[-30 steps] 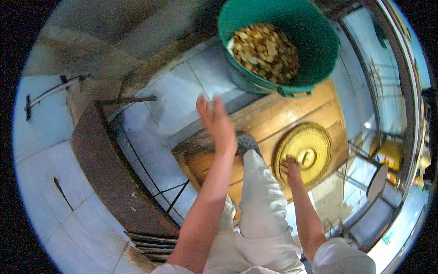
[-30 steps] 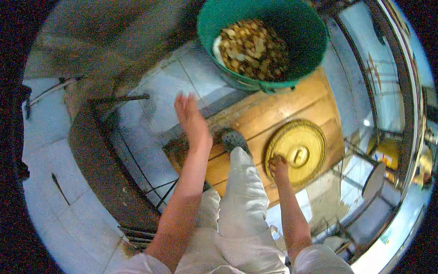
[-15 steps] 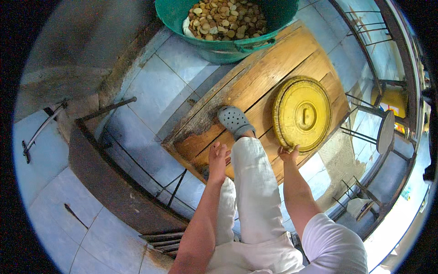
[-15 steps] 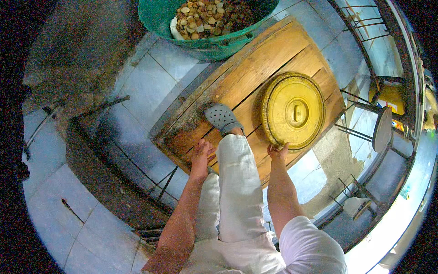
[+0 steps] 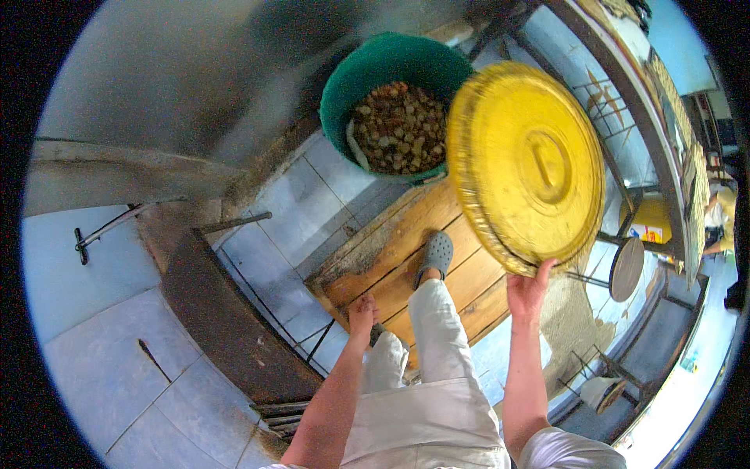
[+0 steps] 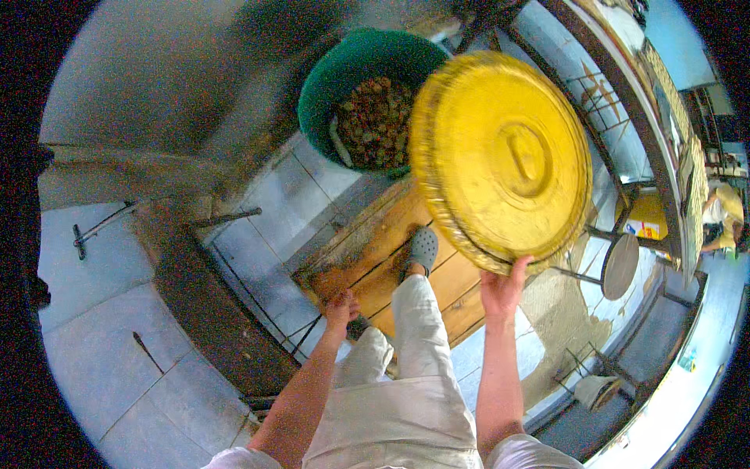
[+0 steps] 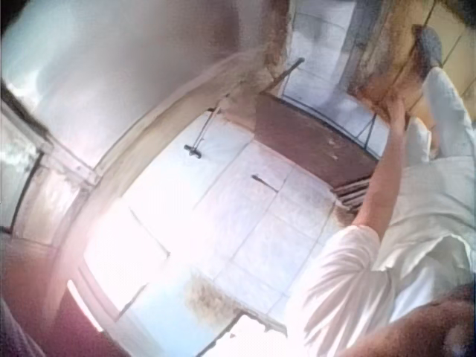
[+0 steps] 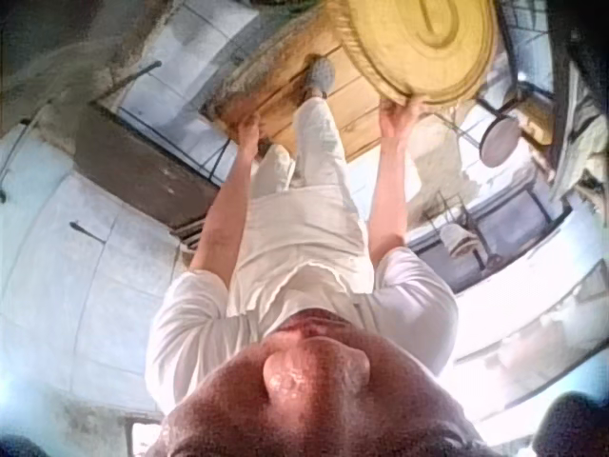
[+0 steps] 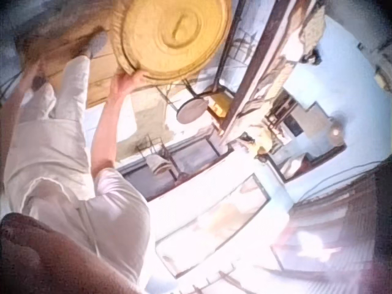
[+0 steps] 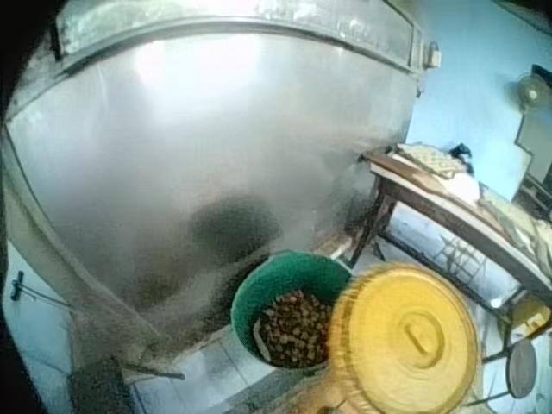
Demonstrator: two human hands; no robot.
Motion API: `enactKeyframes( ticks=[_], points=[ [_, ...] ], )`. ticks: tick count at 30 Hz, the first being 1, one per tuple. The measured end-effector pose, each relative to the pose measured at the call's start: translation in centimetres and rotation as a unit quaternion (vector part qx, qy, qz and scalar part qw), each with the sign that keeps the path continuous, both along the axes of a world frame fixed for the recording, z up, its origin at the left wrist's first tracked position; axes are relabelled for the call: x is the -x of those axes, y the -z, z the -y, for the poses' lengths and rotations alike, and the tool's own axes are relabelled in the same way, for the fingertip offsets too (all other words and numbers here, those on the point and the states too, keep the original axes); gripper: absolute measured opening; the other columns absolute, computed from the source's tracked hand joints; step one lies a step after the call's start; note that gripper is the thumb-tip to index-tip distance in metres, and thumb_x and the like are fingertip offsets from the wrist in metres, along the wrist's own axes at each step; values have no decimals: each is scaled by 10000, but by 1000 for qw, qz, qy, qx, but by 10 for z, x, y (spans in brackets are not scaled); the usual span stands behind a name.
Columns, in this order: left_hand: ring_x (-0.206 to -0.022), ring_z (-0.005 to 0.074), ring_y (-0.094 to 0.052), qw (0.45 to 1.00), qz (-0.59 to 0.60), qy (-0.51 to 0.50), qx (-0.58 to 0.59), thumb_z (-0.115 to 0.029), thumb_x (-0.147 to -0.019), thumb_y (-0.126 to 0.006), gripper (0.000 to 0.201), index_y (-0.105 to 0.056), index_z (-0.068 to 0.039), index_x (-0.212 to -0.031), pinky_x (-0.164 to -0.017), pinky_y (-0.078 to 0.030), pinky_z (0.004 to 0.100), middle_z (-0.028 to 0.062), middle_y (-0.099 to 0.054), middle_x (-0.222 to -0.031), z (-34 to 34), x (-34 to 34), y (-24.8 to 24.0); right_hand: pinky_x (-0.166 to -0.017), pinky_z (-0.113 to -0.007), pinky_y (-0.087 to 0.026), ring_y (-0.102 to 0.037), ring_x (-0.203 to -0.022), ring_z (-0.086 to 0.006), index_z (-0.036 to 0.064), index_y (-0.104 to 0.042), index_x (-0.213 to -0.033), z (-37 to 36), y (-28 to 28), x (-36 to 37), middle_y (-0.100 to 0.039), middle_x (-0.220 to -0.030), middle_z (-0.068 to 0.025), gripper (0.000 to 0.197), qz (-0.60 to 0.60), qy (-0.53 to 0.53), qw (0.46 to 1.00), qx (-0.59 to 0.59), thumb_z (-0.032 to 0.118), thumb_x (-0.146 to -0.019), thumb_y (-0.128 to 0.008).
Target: The person places a lid on a container, then wipes their hands with a cloth. They proceed to pick up small round dough pieces and sandwich them together with a filling, placing the assembled cookies onto metal baking trays.
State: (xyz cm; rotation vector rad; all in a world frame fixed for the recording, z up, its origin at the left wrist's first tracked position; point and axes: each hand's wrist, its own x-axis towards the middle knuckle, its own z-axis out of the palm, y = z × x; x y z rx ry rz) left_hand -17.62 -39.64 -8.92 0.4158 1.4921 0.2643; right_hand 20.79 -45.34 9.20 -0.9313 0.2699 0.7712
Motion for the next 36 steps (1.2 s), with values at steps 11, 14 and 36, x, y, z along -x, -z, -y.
enactKeyframes(
  ticks=[11,14,36],
  points=[
    [-1276,337,-617,978,-92,-59,-180,-534,-1041,-680,758,-385,-105,-1592,-1044,-540,490,217,-587,-1422,-296,-178,-109,-821,-399,-596,-701,-1029,-247,115,-553,-1423,-110,92,-25,-713,-1195,-130,454,-118,-275,905,302,420,-1095,-633],
    [-1338,412,-571,949,-247,-64,-184,-492,-1043,-688,861,-223,-87,-1644,-1082,-513,536,292,-486,-1528,-327,-173,-70,-813,-390,-597,-705,-1046,-232,115,-553,-1428,-126,72,-58,-711,-1201,-110,485,-55,-333,881,332,443,-1083,-648],
    [-1457,452,-445,981,-108,-148,58,-367,-1074,-670,836,-122,-237,-1691,-1134,-486,664,156,-251,-1738,-274,-227,-52,-739,-436,-625,-782,-857,-265,58,-126,-1711,-276,103,-190,-675,-1361,-194,1045,77,-575,704,411,492,-1001,-759]
  ],
)
